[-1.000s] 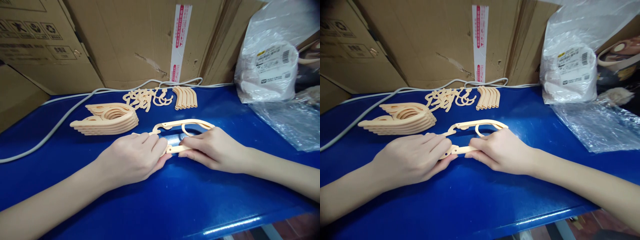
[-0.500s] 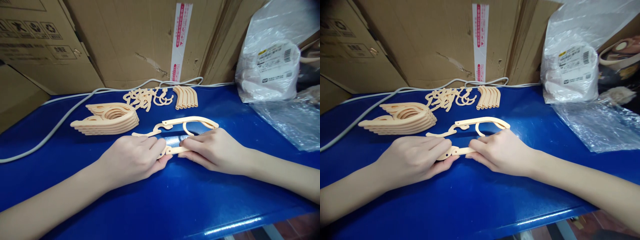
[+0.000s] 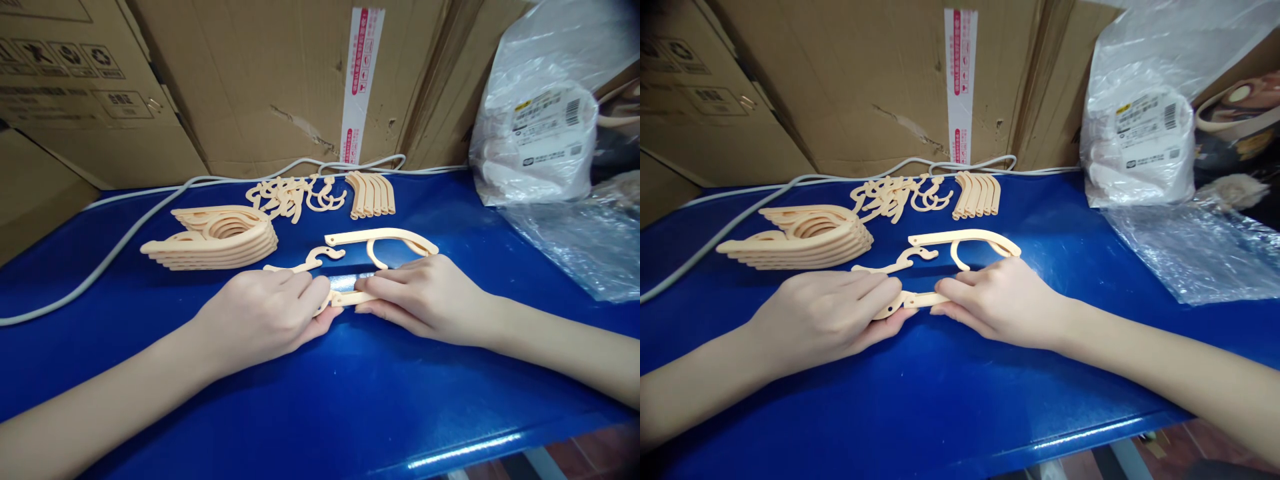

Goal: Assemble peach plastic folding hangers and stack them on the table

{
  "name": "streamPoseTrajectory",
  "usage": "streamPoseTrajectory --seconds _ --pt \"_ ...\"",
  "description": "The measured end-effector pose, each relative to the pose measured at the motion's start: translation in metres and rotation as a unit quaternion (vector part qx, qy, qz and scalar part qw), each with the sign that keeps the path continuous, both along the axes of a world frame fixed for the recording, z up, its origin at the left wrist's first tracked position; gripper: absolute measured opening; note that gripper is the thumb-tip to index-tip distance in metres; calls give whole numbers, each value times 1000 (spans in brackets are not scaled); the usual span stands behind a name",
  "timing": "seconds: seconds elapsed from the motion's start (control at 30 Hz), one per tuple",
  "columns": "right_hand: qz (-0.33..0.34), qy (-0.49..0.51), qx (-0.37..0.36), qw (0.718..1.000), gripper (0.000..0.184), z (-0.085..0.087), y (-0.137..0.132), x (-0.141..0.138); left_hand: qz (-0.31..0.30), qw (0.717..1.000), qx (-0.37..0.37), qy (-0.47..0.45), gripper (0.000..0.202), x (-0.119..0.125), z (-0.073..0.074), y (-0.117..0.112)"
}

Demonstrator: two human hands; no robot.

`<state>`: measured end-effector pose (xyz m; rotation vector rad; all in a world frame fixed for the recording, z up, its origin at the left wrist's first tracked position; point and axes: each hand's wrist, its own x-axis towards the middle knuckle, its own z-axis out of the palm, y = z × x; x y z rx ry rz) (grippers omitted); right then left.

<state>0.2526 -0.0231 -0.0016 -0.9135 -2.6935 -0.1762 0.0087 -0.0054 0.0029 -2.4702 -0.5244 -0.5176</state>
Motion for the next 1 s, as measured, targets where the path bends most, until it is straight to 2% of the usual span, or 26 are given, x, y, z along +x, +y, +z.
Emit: streamPoseTrajectory --seconds 0.2,0.47,0.77,1.0 --pt "-7 10 -63 998 36 3 -1 0 1 1000 19 23 27 -2 3 -2" --pt "-6 20 -129 991 35 6 -1 0 -6 1000 24 4 28 1 3 -4" --pt "4 28 -104 994 34 3 -1 1 -14 1000 7 -4 30 2 2 -3" --pt "10 17 -55 998 35 5 0 1 -10 999 -41 -32 35 3 1 -3"
